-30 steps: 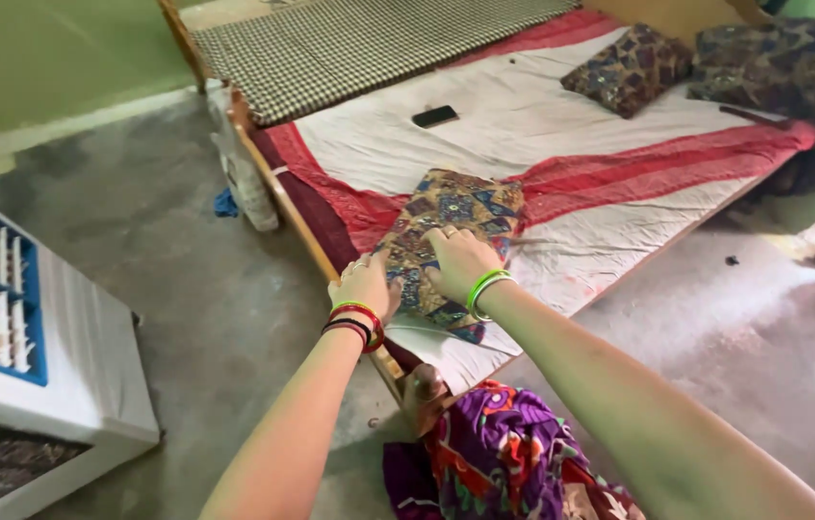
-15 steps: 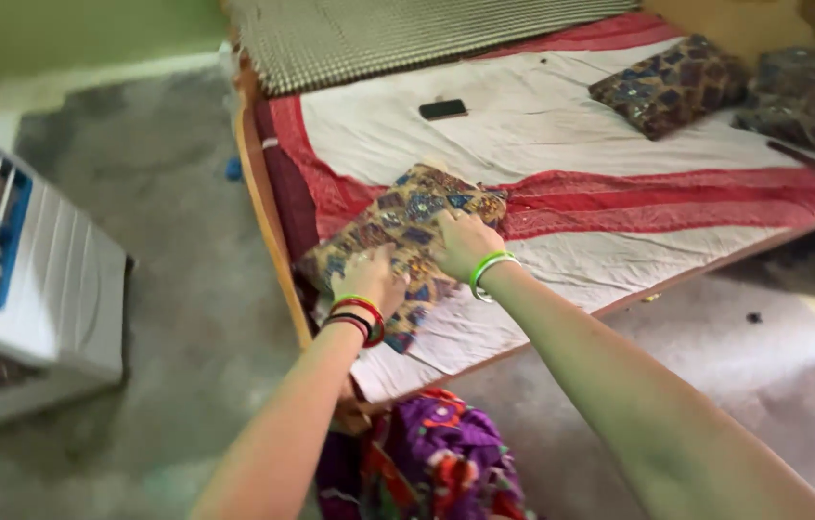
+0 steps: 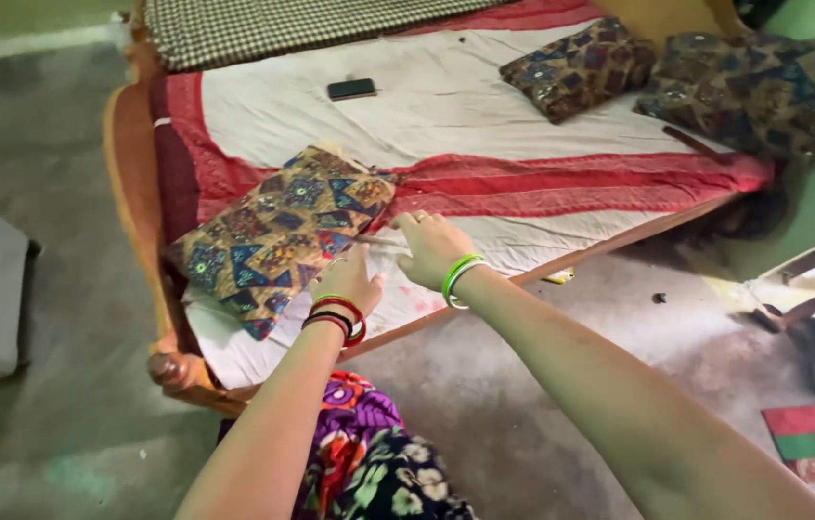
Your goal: The person folds a pair of jeans and an orange cloth on a bed, then carries the cloth and a comb to a cooler. They return to the bed to fold a patterned pillowcase and place it at the head of the bed.
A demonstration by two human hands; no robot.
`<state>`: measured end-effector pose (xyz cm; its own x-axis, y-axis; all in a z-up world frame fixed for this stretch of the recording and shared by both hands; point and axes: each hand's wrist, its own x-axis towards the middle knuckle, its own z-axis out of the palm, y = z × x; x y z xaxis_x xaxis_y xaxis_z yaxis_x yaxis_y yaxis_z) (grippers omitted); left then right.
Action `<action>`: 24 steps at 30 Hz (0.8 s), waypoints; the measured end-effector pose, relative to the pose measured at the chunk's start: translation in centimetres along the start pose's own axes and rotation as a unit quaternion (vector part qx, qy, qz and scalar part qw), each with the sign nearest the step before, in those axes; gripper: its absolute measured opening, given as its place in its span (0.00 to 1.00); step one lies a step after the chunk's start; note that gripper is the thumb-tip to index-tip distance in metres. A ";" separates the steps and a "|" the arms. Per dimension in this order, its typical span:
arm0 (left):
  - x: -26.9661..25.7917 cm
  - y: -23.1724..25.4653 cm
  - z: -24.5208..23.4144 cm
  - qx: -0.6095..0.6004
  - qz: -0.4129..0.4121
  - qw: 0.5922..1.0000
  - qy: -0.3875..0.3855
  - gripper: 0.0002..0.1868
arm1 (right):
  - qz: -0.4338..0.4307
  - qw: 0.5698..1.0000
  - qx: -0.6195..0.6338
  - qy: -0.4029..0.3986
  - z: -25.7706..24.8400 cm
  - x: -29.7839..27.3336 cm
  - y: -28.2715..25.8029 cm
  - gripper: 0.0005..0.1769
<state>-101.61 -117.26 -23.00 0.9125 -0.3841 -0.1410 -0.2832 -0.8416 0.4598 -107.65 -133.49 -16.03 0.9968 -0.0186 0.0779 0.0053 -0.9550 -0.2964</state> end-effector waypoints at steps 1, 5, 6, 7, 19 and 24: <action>0.3 0.8 0.3 0.003 0.005 1.000 0.000 0.36 | 0.004 1.000 0.001 0.004 -0.4 -0.2 1.0 0.29; 1.4 3.4 1.4 0.032 0.013 0.999 -0.012 0.38 | 0.036 0.999 -0.007 -0.002 -1.0 -0.9 4.7 0.31; 1.9 4.1 1.5 0.039 0.007 0.999 -0.020 0.38 | 0.044 0.999 -0.008 -0.008 -1.2 -0.8 5.7 0.30; 2.7 4.5 2.1 0.039 0.009 0.999 -0.019 0.38 | 0.045 0.999 -0.009 -0.007 -1.4 -0.9 6.5 0.30; 16.9 12.6 4.5 0.002 0.047 0.999 -0.002 0.35 | 0.079 0.997 -0.017 -0.006 -3.3 8.9 18.5 0.31; 26.8 13.3 8.8 -0.006 0.098 0.995 -0.004 0.37 | 0.097 0.995 -0.004 -0.029 -5.4 13.1 23.0 0.31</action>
<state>-83.51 -142.10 -28.36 0.8373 -0.5440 -0.0549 -0.4522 -0.7453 0.4899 -94.85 -157.32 -16.73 0.9819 -0.1863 -0.0354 -0.1884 -0.9376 -0.2921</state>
